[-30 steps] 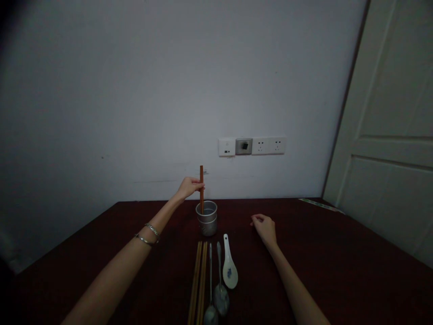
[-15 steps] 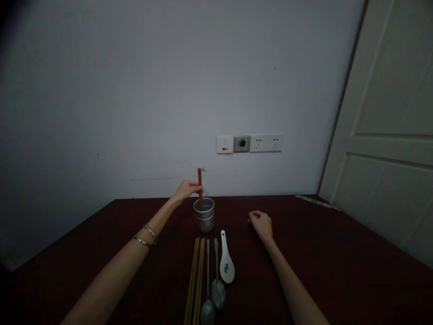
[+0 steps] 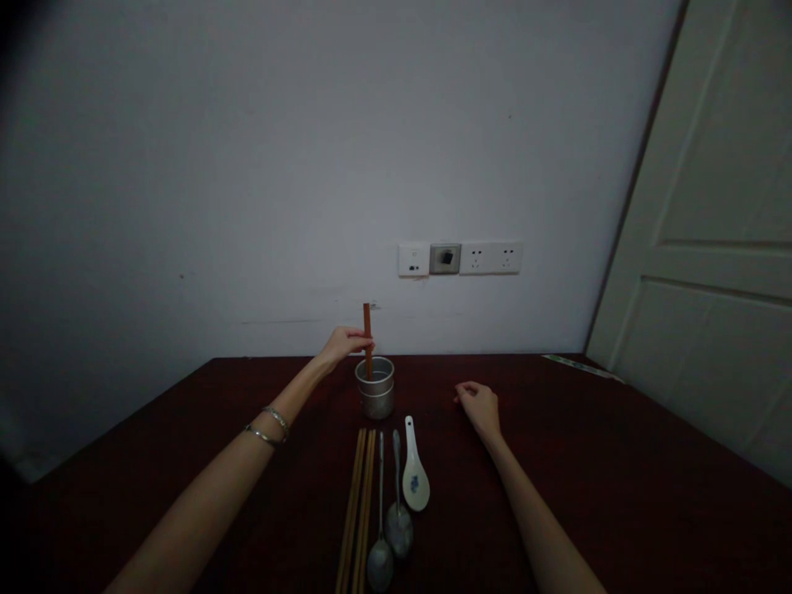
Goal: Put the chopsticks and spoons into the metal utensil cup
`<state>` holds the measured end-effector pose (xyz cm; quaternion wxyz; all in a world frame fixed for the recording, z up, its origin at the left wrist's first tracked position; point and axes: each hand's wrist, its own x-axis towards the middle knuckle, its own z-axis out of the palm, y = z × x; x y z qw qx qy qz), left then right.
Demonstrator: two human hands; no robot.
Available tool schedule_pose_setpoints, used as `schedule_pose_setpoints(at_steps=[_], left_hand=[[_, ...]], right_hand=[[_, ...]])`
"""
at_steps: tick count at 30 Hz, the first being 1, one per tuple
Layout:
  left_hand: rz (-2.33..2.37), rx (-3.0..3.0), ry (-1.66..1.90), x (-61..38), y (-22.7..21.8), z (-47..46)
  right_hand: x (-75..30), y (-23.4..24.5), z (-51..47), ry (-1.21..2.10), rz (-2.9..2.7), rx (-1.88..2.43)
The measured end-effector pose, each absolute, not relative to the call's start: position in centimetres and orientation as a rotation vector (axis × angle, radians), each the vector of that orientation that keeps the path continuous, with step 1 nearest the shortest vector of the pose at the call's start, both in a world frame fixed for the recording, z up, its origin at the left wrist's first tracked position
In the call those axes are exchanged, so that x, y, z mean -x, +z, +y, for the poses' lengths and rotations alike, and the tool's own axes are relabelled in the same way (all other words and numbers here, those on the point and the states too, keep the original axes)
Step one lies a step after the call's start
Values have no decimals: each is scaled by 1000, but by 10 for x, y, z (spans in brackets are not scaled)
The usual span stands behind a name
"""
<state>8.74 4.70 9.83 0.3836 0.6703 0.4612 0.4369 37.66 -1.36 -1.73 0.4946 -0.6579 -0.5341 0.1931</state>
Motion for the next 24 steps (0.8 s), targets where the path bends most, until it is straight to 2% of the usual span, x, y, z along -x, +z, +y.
schedule_pose_setpoints(at_steps=[24], left_hand=[[1180, -1654, 1076, -93, 81, 50]], right_hand=[[-377, -18, -12, 489, -1286, 1606]])
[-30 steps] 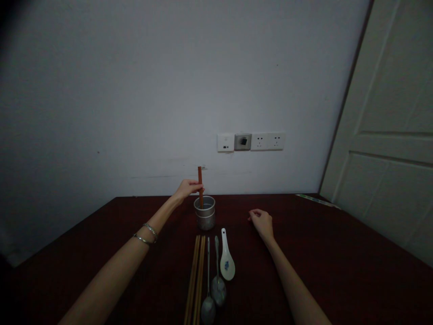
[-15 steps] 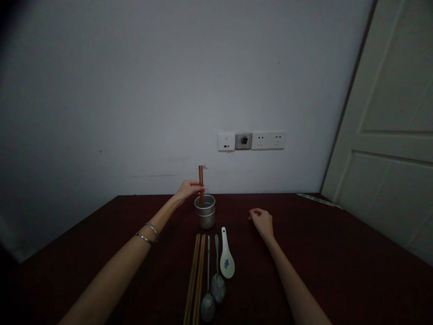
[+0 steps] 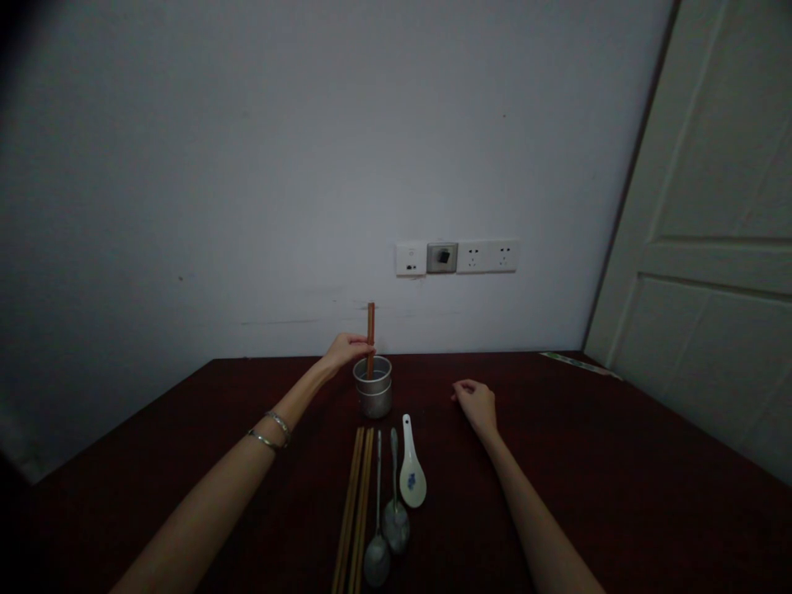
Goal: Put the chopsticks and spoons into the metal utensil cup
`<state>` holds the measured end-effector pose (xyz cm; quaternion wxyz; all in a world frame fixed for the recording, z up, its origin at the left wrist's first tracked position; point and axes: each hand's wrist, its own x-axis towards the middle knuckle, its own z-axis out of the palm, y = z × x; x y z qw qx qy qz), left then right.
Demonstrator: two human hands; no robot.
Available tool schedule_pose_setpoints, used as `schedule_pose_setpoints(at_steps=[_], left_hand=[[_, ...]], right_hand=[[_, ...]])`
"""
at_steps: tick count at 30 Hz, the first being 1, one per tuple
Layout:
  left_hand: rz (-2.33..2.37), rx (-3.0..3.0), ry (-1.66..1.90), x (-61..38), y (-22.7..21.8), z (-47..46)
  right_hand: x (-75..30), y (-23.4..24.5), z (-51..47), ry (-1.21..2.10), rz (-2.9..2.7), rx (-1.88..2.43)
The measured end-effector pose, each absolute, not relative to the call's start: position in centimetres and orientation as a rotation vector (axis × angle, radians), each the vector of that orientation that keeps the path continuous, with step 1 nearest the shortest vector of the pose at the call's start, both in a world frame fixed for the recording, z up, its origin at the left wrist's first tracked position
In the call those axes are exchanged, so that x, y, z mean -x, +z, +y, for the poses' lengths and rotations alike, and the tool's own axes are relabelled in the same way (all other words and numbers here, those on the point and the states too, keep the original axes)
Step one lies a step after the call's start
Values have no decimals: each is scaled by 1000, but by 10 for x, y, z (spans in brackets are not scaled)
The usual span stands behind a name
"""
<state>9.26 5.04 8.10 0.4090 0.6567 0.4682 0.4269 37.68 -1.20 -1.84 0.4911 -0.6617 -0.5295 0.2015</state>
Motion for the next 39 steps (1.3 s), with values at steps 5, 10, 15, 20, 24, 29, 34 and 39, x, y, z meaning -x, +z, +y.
schedule_pose_setpoints(at_steps=[5, 10, 15, 20, 24, 29, 34, 39], left_hand=[[1198, -1627, 1060, -93, 78, 51], [1173, -1585, 1086, -89, 80, 42], [1383, -1806, 1311, -71, 95, 18], [1929, -2250, 1243, -58, 109, -33], [2033, -2324, 775, -64, 104, -70], [1809, -2250, 346, -76, 81, -88], [1765, -2165, 151, -83, 65, -94], [1752, -2121, 42, -82, 54, -95]], right_hand=[[-377, -18, -13, 454, -1314, 1610], [-378, -19, -12, 464, -1320, 1600], [-378, -20, -12, 468, -1311, 1613], [-377, -18, -14, 464, -1321, 1611], [-376, -17, -16, 468, -1333, 1597], [-374, -18, -18, 448, -1371, 1616], [-374, -21, -19, 407, -1398, 1582], [-375, -22, -19, 402, -1406, 1586]])
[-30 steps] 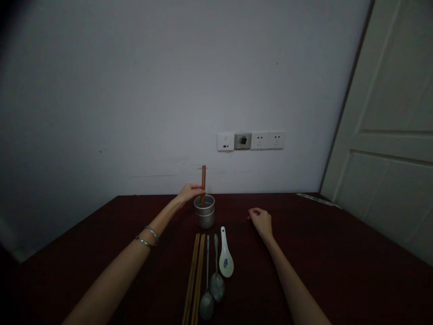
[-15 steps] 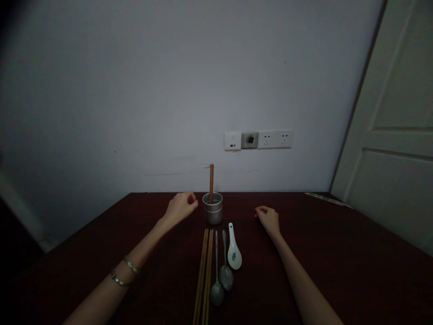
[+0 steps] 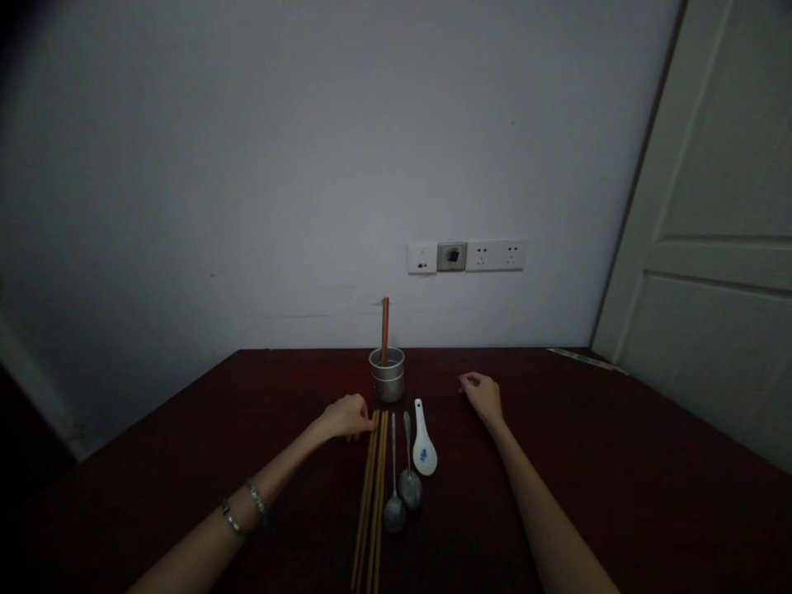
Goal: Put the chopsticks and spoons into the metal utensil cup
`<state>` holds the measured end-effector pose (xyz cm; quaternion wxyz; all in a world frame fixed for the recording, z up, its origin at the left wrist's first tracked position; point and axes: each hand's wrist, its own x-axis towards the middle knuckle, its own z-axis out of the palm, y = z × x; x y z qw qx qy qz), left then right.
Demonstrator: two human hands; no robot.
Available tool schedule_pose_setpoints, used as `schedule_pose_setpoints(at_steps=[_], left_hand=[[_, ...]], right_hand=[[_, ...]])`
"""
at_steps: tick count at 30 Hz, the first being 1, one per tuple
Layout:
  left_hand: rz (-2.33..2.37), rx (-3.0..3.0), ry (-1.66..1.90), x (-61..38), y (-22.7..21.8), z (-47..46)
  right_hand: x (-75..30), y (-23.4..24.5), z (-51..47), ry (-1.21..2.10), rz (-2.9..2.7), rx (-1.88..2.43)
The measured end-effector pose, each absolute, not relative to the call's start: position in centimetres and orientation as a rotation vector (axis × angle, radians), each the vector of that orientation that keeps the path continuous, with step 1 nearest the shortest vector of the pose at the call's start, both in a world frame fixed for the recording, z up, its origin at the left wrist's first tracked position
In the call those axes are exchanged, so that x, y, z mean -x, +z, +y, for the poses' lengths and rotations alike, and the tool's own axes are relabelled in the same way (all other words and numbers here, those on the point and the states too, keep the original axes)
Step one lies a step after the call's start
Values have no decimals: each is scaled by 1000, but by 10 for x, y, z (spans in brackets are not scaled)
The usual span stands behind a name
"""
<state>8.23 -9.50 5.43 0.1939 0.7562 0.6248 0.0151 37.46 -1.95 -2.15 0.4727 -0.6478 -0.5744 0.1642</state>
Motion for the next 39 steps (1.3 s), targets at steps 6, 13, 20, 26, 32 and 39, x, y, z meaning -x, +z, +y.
schedule_pose_setpoints(at_steps=[6, 13, 20, 26, 32, 39], left_hand=[[1774, -2138, 33, -81, 46, -94], [1858, -2231, 64, -85, 42, -95], [1865, -2252, 44, -87, 38, -95], [1859, -2286, 25, -87, 31, -92], [1871, -2287, 9, -90, 35, -95], [1899, -2245, 83, -95, 35, -98]], right_hand=[[-375, -22, -19, 408, -1416, 1591], [-375, -21, -20, 398, -1427, 1589], [-373, -19, -22, 395, -1428, 1590], [-373, -20, -21, 403, -1435, 1600], [-374, -21, -20, 391, -1445, 1594], [-374, -21, -21, 388, -1446, 1591]])
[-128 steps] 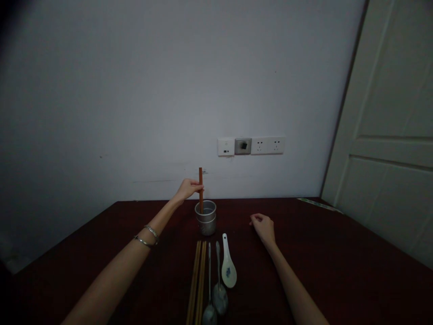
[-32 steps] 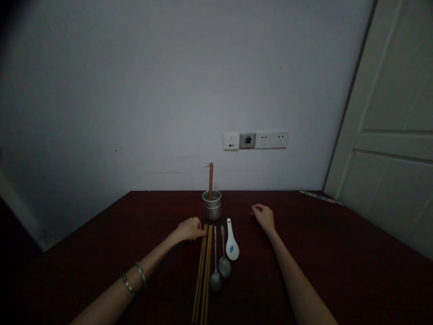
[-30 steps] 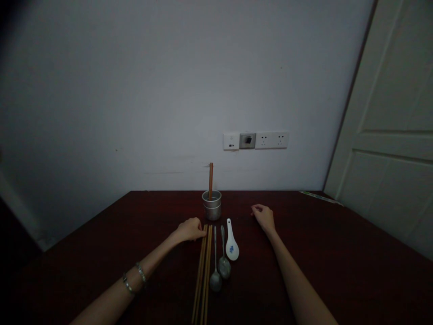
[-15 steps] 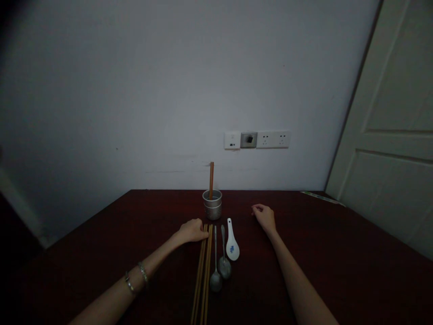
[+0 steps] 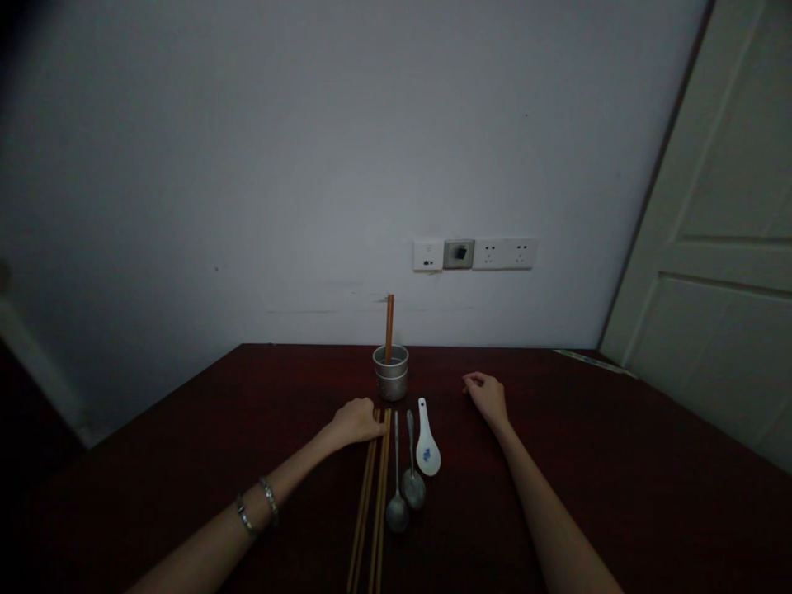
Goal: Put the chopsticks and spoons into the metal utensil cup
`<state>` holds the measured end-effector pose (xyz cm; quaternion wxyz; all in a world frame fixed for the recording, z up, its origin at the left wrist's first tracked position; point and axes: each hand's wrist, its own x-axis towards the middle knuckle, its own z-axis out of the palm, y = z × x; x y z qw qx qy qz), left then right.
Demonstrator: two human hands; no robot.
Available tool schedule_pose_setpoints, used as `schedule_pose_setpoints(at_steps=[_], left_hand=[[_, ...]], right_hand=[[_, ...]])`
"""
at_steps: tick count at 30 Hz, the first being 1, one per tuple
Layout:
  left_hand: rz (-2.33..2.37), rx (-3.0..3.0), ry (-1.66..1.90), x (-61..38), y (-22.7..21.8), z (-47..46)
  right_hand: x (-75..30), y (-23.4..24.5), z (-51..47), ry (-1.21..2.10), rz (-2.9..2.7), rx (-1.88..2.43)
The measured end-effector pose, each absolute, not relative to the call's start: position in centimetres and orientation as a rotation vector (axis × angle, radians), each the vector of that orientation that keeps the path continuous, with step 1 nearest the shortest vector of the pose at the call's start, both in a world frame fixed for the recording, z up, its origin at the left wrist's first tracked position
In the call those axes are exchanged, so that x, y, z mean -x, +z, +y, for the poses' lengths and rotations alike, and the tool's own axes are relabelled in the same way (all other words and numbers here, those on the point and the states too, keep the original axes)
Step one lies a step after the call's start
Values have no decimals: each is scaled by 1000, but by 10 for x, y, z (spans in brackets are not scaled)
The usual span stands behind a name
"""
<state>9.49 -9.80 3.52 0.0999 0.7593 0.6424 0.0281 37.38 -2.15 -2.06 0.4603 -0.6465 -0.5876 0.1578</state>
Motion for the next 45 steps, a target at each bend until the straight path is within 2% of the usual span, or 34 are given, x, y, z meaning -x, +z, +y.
schedule_pose_setpoints(at_steps=[13, 18, 22, 24, 28, 31, 33, 40, 45], left_hand=[[1946, -2251, 176, -100, 30, -100], [1971, -2249, 326, -96, 58, -105], [1997, -2304, 519, -94, 96, -117], [1993, -2332, 665, -95, 117, -125], [1967, -2334, 915, -101, 155, -141], [1926, -2353, 1065, -108, 175, -147], [1910, -2361, 1142, -111, 182, -149], [1895, -2303, 1301, -113, 180, -147], [1612, -2333, 1394, -106, 177, -146]], right_hand=[[-375, -20, -19, 412, -1430, 1599], [-377, -12, -14, 505, -1382, 1506], [-360, 37, -23, 554, -1288, 1299], [-343, 73, -37, 699, -1240, 1170], [-299, 129, -81, 1204, -1336, 899], [-272, 146, -113, 1570, -1549, 646], [-261, 148, -126, 1701, -1657, 555], [-239, 145, -136, 1480, -1811, 702], [-240, 143, -132, 1416, -1864, 679]])
